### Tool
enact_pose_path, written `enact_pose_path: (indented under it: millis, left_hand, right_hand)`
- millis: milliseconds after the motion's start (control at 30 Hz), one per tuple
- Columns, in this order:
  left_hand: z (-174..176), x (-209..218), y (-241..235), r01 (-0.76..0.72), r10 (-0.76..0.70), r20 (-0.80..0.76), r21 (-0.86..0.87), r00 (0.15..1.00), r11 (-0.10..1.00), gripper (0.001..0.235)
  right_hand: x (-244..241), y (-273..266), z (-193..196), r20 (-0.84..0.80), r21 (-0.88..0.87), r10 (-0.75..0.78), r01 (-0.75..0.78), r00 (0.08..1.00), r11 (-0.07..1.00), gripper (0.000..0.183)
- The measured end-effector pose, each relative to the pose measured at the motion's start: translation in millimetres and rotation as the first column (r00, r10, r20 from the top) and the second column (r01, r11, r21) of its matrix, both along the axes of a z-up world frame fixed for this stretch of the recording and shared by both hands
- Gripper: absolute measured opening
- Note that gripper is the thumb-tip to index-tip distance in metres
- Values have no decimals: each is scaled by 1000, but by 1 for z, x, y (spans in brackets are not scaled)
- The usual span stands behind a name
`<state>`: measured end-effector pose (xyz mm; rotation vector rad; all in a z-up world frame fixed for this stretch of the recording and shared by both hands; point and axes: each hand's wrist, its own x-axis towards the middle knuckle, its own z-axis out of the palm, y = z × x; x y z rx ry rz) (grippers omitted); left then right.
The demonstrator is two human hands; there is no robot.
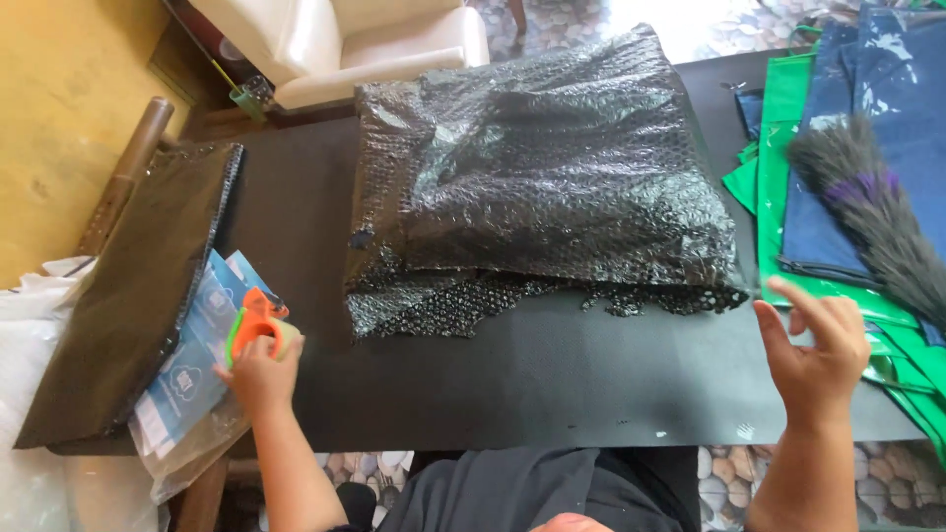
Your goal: Wrapping a blue bag in black bubble wrap and securing it with tape.
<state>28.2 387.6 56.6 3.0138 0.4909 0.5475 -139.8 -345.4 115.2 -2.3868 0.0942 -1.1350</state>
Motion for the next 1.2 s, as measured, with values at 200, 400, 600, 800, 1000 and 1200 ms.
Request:
enact_pose_path:
  millis: [200, 400, 600, 800, 1000, 1200]
  left_hand:
    - [67, 46, -57, 267, -230, 470, -13, 852, 964, 48]
    - [141, 123, -136, 466, -399, 268, -679, 877, 568, 52]
    - [149, 142, -192, 151, -574, -143, -888, 807, 434, 85]
    - [121, 130, -185, 347, -592, -72, -751, 803, 562, 94]
    - [210, 14, -219, 95, -580, -534, -680, 615, 727, 109]
    - [196, -8, -189, 412, -662, -571, -519, 485, 749, 88]
  right_hand:
    - [45, 36, 48, -112, 108, 114, -102, 987, 989, 99]
    - [135, 12, 46, -124, 268, 199, -160, 972, 950, 112]
    - [204, -3, 36, -344, 469, 235, -50, 909, 882, 118]
    - [185, 31, 69, -425, 367, 107, 64, 899, 928, 140]
    - [118, -9, 65, -494, 492, 206, 77, 845, 867, 142]
    - [56, -29, 87, -752, 342, 59, 312, 656, 886, 150]
